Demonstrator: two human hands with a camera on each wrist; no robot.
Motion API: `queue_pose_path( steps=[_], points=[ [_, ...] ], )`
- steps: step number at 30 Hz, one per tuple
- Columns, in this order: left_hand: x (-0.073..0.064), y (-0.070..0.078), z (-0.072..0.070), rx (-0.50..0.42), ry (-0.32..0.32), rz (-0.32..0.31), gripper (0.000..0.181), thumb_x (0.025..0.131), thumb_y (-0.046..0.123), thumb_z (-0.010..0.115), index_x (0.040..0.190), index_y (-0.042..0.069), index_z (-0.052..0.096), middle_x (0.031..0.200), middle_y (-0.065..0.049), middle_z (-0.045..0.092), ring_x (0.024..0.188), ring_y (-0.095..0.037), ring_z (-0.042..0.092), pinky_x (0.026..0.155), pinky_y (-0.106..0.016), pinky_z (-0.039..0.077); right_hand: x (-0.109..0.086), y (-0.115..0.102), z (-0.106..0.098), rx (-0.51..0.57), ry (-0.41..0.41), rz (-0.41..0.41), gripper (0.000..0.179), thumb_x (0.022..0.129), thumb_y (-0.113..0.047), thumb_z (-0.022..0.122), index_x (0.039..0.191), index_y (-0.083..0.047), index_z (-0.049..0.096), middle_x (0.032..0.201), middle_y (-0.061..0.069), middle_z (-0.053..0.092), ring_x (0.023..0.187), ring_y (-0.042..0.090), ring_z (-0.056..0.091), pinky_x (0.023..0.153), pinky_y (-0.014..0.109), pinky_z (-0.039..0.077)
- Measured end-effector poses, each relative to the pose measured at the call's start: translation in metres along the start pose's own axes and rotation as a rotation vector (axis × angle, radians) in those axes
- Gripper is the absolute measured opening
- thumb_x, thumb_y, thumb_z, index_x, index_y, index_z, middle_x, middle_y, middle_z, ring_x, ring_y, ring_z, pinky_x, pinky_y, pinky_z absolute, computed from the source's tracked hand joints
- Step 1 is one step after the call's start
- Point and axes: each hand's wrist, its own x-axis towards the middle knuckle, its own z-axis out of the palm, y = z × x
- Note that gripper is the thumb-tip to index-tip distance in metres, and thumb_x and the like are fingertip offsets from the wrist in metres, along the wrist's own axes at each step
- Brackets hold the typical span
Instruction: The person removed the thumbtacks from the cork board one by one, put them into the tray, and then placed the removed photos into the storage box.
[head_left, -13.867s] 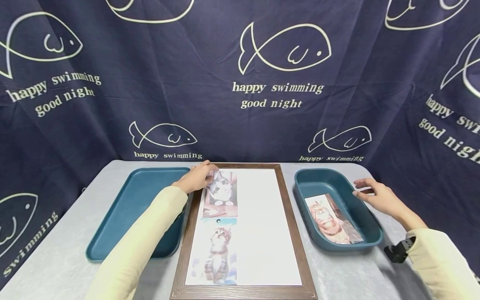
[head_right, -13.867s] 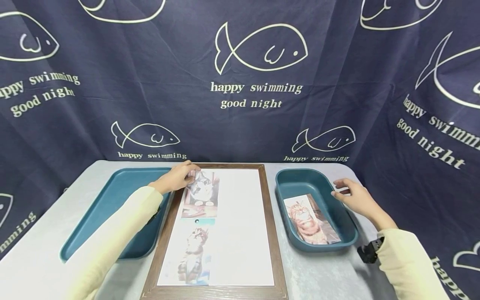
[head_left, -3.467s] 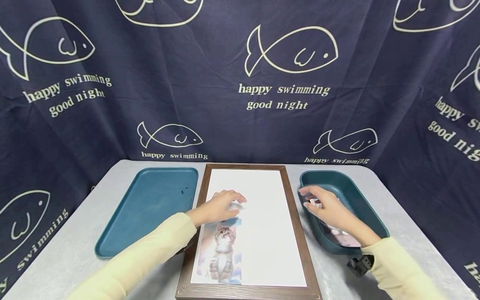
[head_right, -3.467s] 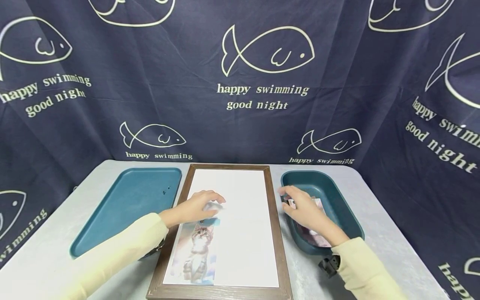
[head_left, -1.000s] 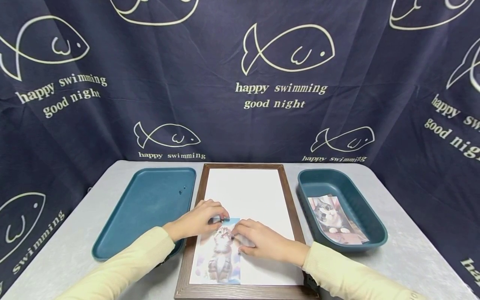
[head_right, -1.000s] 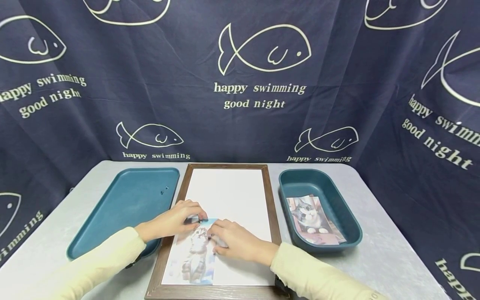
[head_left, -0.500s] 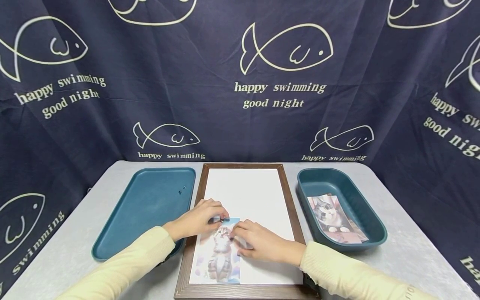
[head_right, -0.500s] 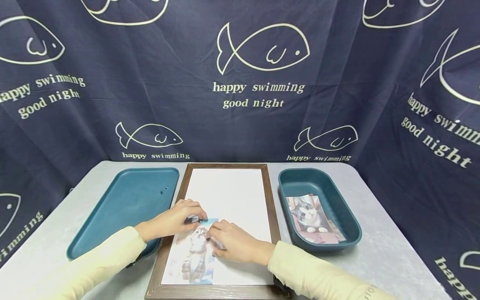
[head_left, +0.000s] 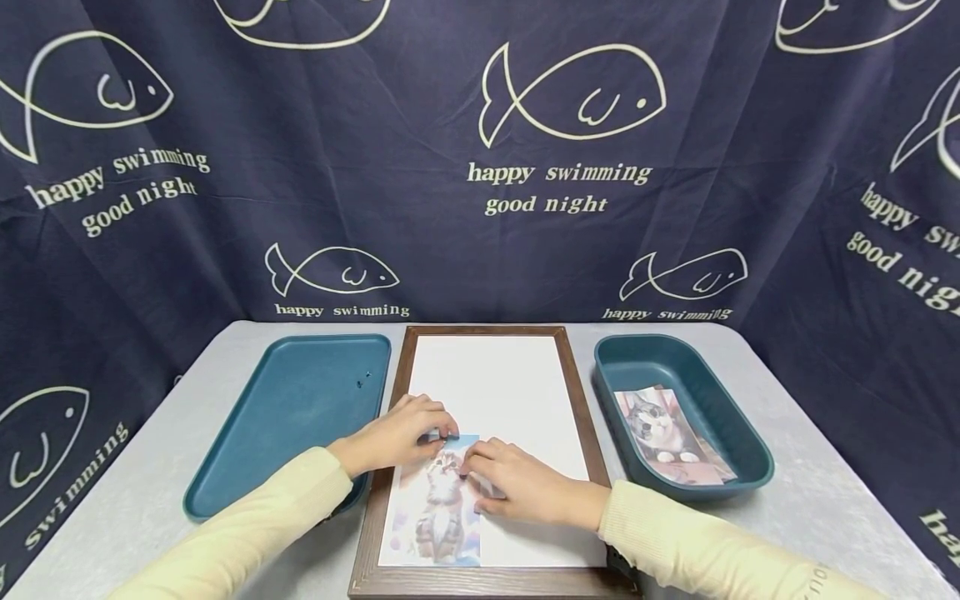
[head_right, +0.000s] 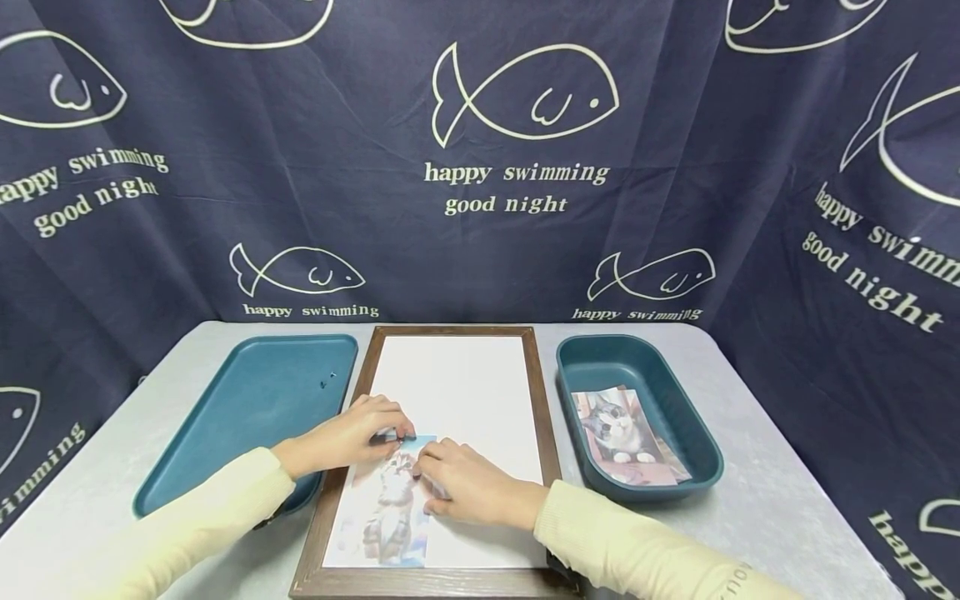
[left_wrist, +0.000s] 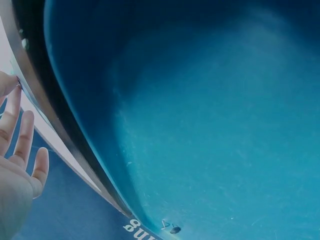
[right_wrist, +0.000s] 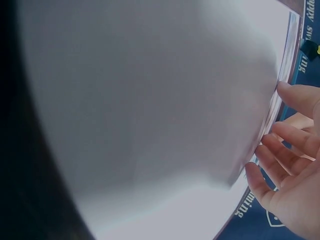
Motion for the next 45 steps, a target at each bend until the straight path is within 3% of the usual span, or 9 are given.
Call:
queue_pose_path(
  steps=[17,24,45],
  points=[
    [0.0035,-0.0029,-0.0015,0.057,-0.033,0.045,0.013,0.083,0.018,0.066,0.096,0.021,0.064,0.09,0.01,0.06,0.086,-0.008,0.047,0.081,-0.032,0.035,-0.0002,0.0007,0.0008,0.022,-0.032,0.013,0.038,0.083,-0.03,0.065,0.115,-0.012,0.056,0.118,-0.003,0.052,0.105,0.01,0.046,0.086,0.027,0.041],
    [0.0035,-0.0006,-0.0001,0.105,0.003,0.059,0.013,0.081,0.017,0.066,0.093,0.021,0.065,0.086,0.011,0.06,0.083,-0.007,0.048,0.079,-0.031,0.036,-0.0005,0.0009,0.0005,0.027,-0.042,0.02,0.038,0.083,-0.03,0.064,0.116,-0.012,0.056,0.119,-0.003,0.051,0.107,0.01,0.046,0.089,0.028,0.04],
    [0.0059,0.0044,-0.0024,0.152,-0.02,0.017,0.014,0.082,0.017,0.065,0.094,0.022,0.066,0.084,0.01,0.061,0.079,-0.007,0.05,0.077,-0.031,0.039,-0.0007,0.0034,0.0014,0.054,-0.024,0.009,0.037,0.082,-0.029,0.066,0.114,-0.014,0.056,0.119,-0.002,0.051,0.104,0.011,0.046,0.084,0.027,0.04]
  ],
)
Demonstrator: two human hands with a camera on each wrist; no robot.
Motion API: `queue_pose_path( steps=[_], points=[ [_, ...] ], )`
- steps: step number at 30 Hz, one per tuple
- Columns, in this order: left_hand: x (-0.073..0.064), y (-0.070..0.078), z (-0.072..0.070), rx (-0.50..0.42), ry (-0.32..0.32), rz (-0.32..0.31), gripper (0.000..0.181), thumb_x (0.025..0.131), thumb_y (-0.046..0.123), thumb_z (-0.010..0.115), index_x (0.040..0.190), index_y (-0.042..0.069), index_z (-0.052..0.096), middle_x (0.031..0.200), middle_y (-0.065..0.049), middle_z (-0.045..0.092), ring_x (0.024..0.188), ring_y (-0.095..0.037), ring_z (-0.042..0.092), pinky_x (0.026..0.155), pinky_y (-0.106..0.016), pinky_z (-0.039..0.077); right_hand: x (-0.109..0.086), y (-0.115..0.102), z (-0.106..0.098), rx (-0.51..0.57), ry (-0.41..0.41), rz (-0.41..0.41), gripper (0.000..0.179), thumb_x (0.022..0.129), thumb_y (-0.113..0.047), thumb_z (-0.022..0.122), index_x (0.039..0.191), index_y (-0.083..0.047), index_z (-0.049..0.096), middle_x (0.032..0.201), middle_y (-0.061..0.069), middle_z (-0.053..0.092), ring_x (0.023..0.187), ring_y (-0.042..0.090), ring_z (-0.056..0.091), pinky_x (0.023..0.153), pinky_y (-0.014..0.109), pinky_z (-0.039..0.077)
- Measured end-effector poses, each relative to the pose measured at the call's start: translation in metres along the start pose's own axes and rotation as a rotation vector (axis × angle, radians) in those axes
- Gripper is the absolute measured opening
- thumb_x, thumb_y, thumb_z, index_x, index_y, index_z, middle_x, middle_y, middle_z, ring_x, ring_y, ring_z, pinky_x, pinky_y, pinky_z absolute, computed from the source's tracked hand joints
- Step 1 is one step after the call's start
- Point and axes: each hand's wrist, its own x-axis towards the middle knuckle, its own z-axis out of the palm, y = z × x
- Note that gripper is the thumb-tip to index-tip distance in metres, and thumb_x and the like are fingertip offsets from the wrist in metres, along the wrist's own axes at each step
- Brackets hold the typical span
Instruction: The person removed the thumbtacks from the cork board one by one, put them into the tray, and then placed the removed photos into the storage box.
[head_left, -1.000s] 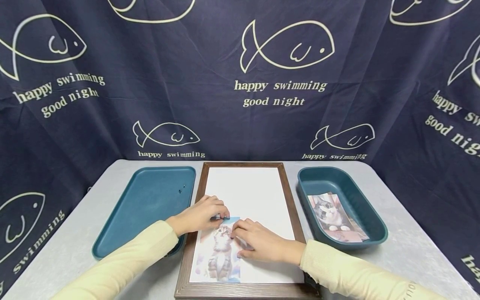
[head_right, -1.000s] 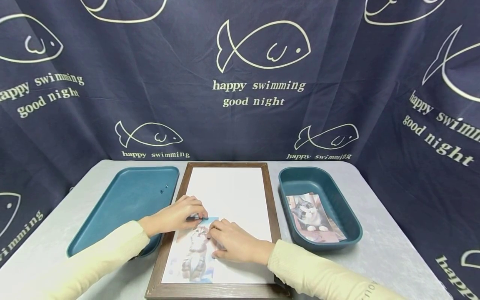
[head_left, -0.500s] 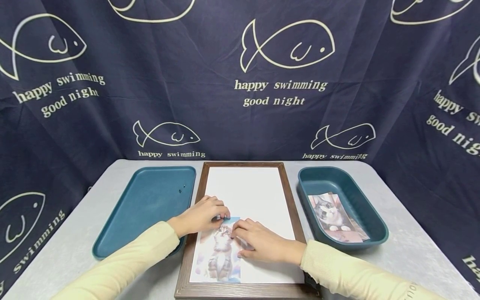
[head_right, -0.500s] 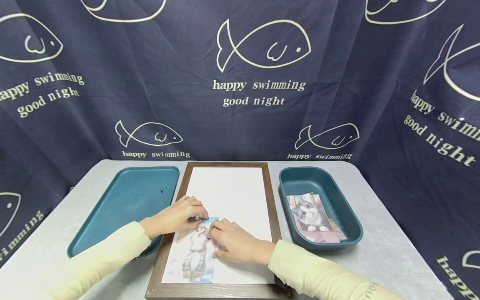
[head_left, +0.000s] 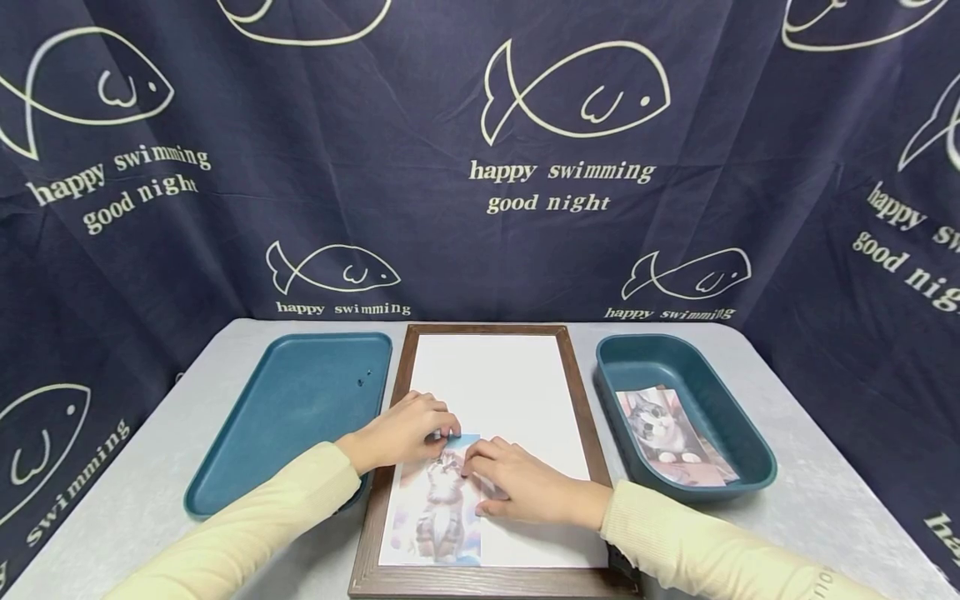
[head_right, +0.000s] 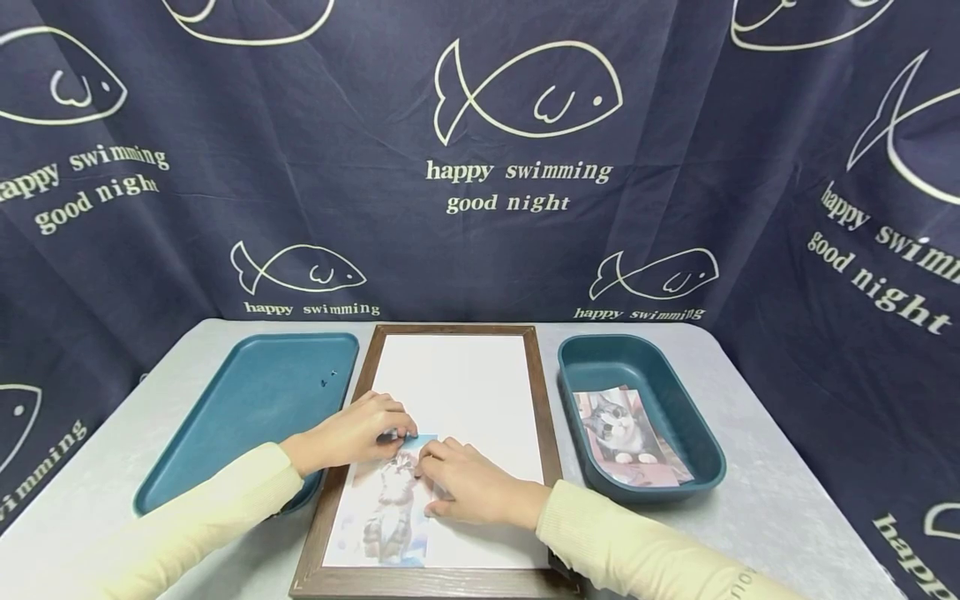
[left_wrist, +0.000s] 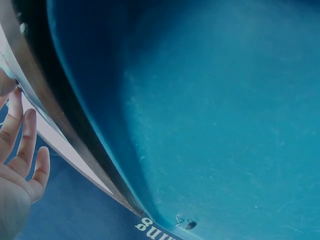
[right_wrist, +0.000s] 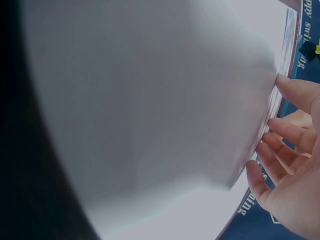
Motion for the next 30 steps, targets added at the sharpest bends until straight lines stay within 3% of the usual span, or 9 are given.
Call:
queue_pose_path(
  steps=[18,30],
  points=[
    [-0.0001,-0.0007,-0.0009,0.01,0.025,0.037,0.011,0.081,0.016,0.064,0.09,0.022,0.067,0.081,0.01,0.06,0.075,-0.006,0.048,0.072,-0.027,0.038,-0.0005,-0.0021,-0.0017,0.034,-0.015,0.019,0.038,0.082,-0.028,0.066,0.115,-0.014,0.056,0.12,-0.003,0.051,0.106,0.01,0.045,0.086,0.028,0.04],
    [0.0009,-0.0064,0.0005,-0.069,0.076,0.092,0.011,0.078,0.012,0.065,0.087,0.017,0.068,0.079,0.007,0.062,0.072,-0.007,0.054,0.069,-0.023,0.042,0.0002,-0.001,-0.0005,0.026,-0.02,0.021,0.037,0.082,-0.029,0.065,0.115,-0.015,0.056,0.121,-0.003,0.05,0.107,0.011,0.045,0.086,0.028,0.041]
  ],
)
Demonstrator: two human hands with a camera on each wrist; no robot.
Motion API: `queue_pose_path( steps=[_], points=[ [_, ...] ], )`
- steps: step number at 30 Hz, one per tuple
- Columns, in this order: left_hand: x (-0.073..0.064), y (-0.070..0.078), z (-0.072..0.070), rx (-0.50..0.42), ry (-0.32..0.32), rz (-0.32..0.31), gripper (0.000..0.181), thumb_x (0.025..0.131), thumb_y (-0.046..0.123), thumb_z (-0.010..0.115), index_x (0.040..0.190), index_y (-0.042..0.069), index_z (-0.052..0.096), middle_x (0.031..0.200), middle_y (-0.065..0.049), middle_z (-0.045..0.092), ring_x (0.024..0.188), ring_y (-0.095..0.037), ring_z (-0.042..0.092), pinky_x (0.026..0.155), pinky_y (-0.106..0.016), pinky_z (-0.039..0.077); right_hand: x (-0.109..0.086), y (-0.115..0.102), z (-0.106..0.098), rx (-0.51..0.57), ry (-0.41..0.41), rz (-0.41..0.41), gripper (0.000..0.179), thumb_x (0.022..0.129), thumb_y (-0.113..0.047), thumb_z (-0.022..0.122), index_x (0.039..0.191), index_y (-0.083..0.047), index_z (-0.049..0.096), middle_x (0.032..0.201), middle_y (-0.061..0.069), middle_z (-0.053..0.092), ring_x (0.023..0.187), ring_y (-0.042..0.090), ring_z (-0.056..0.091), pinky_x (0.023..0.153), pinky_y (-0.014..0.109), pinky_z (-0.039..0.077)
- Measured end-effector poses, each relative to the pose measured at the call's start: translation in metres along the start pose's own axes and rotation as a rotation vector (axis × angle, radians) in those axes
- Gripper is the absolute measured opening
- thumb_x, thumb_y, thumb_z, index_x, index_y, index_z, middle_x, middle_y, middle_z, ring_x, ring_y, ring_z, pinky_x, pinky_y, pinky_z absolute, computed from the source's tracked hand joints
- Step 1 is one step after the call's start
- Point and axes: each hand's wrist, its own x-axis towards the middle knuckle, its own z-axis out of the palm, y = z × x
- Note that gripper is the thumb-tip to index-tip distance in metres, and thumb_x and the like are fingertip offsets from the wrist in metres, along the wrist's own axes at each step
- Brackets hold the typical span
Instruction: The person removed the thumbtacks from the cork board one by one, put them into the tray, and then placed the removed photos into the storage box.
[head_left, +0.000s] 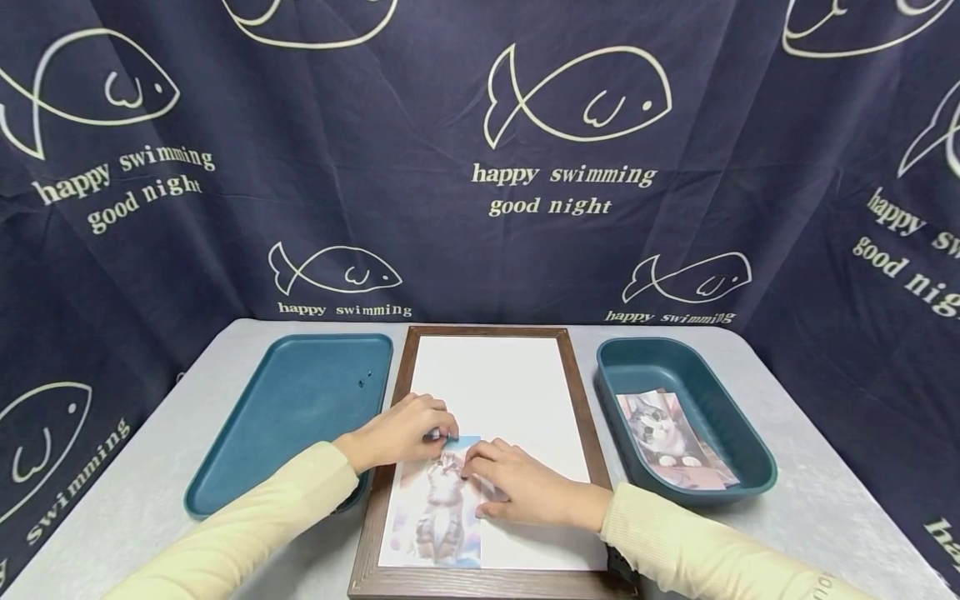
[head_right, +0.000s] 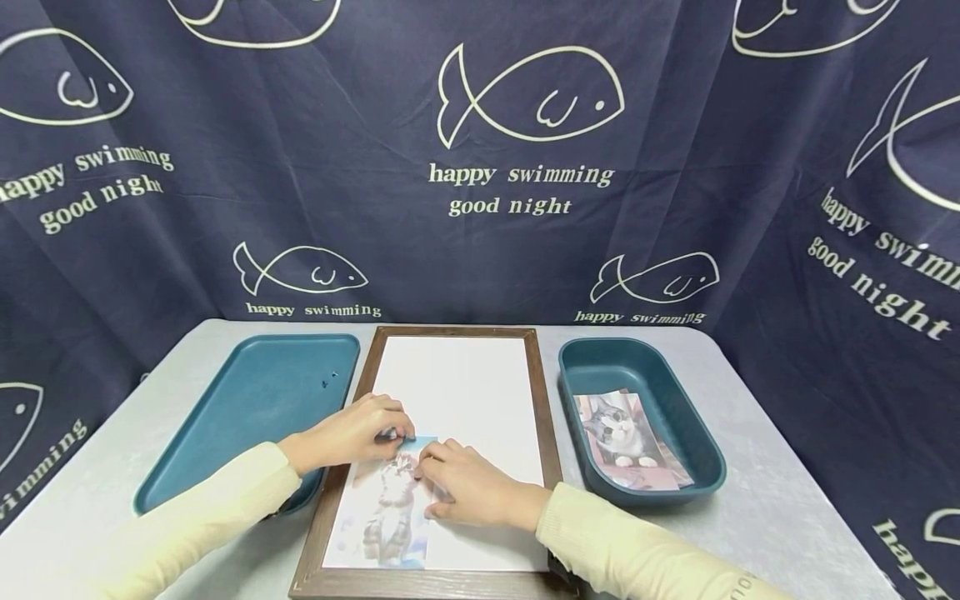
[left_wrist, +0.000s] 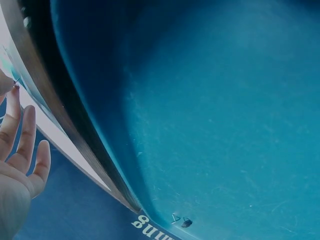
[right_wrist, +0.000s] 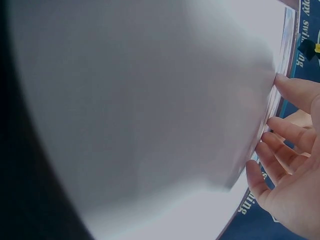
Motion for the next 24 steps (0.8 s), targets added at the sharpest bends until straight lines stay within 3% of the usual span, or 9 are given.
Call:
queue_pose_path(
  steps=[4,11,24],
  points=[
    [0.0,-0.0014,-0.0004,-0.019,0.004,-0.004,0.013,0.076,0.011,0.065,0.087,0.017,0.068,0.079,0.007,0.062,0.071,-0.007,0.054,0.068,-0.022,0.042,-0.0001,0.0005,0.0001,0.004,0.006,-0.009,0.037,0.083,-0.029,0.065,0.115,-0.015,0.056,0.121,-0.002,0.05,0.106,0.011,0.045,0.085,0.028,0.041],
    [-0.0004,0.0003,-0.004,-0.07,-0.029,-0.066,0.014,0.078,0.012,0.063,0.09,0.017,0.068,0.082,0.008,0.062,0.075,-0.007,0.053,0.073,-0.026,0.041,-0.0005,0.0011,0.0003,0.011,0.009,-0.01,0.036,0.083,-0.029,0.066,0.115,-0.015,0.056,0.121,-0.002,0.05,0.107,0.011,0.045,0.085,0.028,0.041],
    [-0.0003,-0.0011,-0.0061,-0.185,-0.034,-0.1,0.016,0.078,0.009,0.061,0.091,0.013,0.068,0.084,0.005,0.062,0.076,-0.009,0.057,0.07,-0.019,0.045,0.0001,0.0008,0.0005,0.004,0.006,-0.001,0.036,0.083,-0.029,0.065,0.115,-0.016,0.056,0.121,-0.003,0.05,0.107,0.011,0.045,0.085,0.029,0.041]
  ],
)
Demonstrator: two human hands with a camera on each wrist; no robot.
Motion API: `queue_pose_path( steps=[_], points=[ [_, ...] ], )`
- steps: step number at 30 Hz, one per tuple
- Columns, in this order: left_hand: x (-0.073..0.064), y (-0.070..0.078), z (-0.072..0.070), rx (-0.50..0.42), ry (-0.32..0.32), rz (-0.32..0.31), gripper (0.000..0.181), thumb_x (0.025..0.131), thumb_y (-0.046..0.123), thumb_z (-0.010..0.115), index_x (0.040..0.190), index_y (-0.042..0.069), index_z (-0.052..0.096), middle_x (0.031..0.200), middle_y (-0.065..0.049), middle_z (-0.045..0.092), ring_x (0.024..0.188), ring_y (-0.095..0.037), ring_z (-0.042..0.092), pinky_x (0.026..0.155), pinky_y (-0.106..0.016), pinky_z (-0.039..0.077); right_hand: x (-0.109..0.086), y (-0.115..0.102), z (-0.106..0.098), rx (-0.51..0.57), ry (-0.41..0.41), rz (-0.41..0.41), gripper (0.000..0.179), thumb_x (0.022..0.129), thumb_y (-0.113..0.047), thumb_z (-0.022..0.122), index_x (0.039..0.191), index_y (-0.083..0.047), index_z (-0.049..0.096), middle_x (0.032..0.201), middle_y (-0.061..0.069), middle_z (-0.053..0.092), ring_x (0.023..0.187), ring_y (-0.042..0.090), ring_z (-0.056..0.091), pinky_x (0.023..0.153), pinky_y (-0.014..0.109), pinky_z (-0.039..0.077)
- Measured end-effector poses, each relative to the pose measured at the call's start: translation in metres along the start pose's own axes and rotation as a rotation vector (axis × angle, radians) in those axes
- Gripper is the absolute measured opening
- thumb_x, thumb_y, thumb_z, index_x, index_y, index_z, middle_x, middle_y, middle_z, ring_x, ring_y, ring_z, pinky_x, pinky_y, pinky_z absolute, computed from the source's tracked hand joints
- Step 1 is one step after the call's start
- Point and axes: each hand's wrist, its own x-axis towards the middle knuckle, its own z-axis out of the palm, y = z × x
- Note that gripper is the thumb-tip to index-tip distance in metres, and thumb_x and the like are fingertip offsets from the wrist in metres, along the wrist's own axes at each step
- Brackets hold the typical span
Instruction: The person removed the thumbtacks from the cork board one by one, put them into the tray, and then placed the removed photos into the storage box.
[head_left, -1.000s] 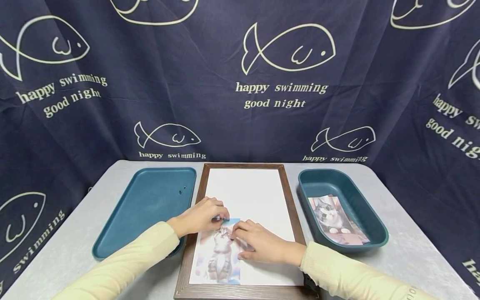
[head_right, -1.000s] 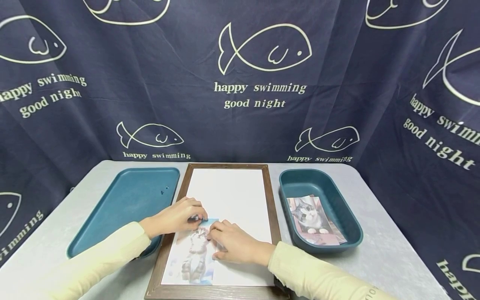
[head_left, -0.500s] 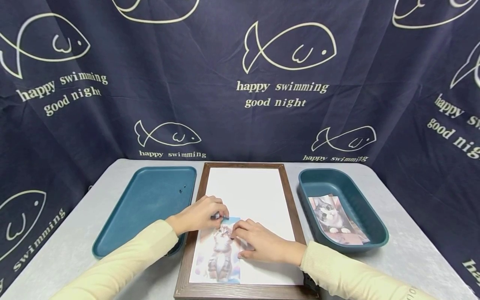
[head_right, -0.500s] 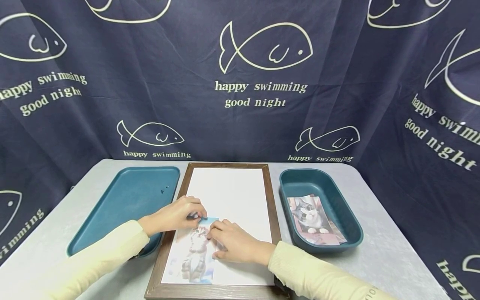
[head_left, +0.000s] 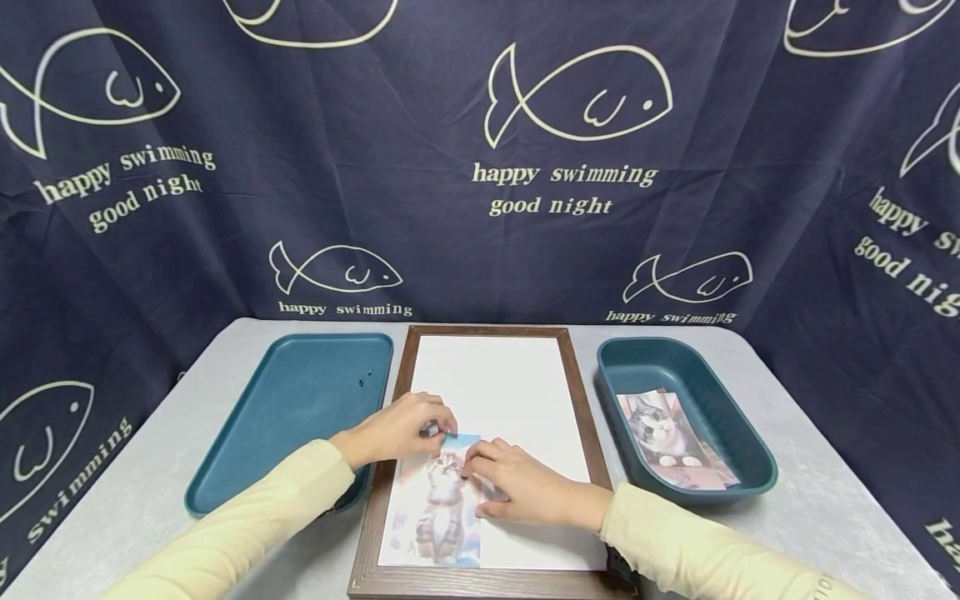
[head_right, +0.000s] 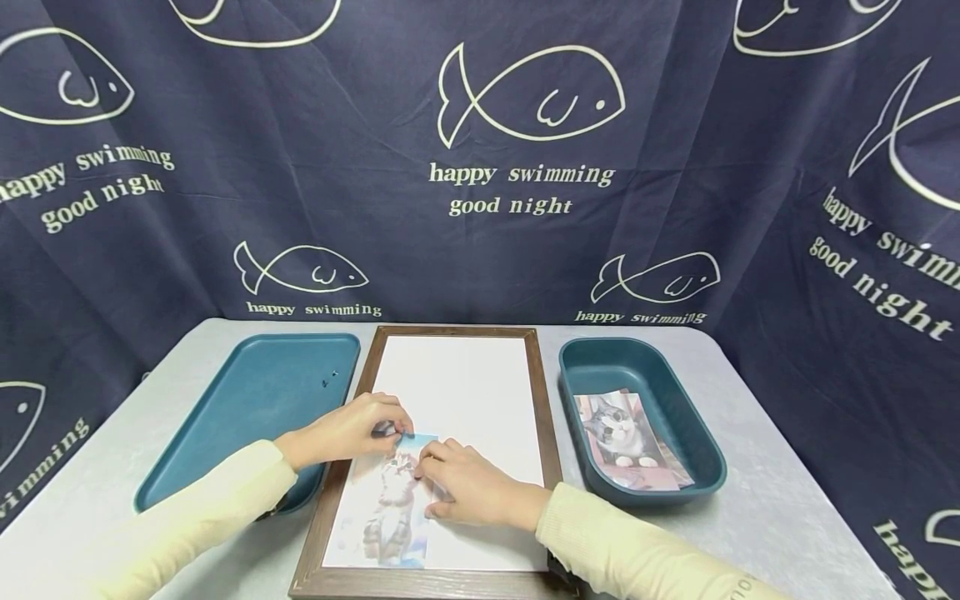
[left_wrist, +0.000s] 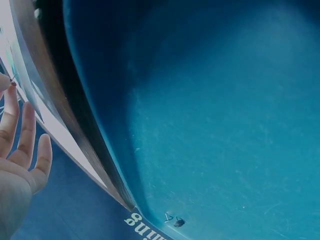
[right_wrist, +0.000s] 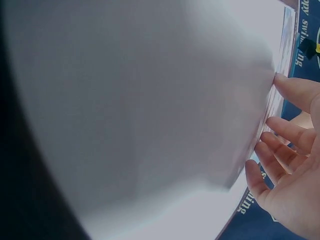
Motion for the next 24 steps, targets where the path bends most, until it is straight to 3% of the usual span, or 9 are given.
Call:
queue_pose_path(
  steps=[8,15,24],
  points=[
    [-0.001,0.0,0.0,0.081,-0.006,-0.005,0.014,0.079,0.013,0.062,0.09,0.016,0.07,0.084,0.007,0.062,0.077,-0.007,0.054,0.07,-0.023,0.042,0.0,0.0,0.0,0.001,-0.002,-0.002,0.036,0.083,-0.029,0.065,0.115,-0.016,0.056,0.121,-0.003,0.05,0.107,0.011,0.045,0.086,0.029,0.041],
    [-0.001,-0.002,-0.004,0.056,0.028,0.001,0.014,0.079,0.009,0.062,0.091,0.014,0.069,0.084,0.003,0.063,0.075,-0.009,0.057,0.067,-0.019,0.044,-0.001,0.0,0.0,0.008,-0.011,0.009,0.036,0.083,-0.029,0.065,0.115,-0.016,0.056,0.121,-0.004,0.05,0.107,0.01,0.045,0.085,0.028,0.041],
    [-0.008,-0.011,-0.014,0.088,0.05,-0.038,0.017,0.08,0.009,0.061,0.095,0.015,0.067,0.085,0.005,0.062,0.076,-0.011,0.055,0.07,-0.024,0.043,0.0,0.001,0.001,0.013,-0.006,0.003,0.037,0.083,-0.028,0.065,0.116,-0.016,0.056,0.121,-0.004,0.05,0.106,0.01,0.044,0.085,0.028,0.041]
  ],
)
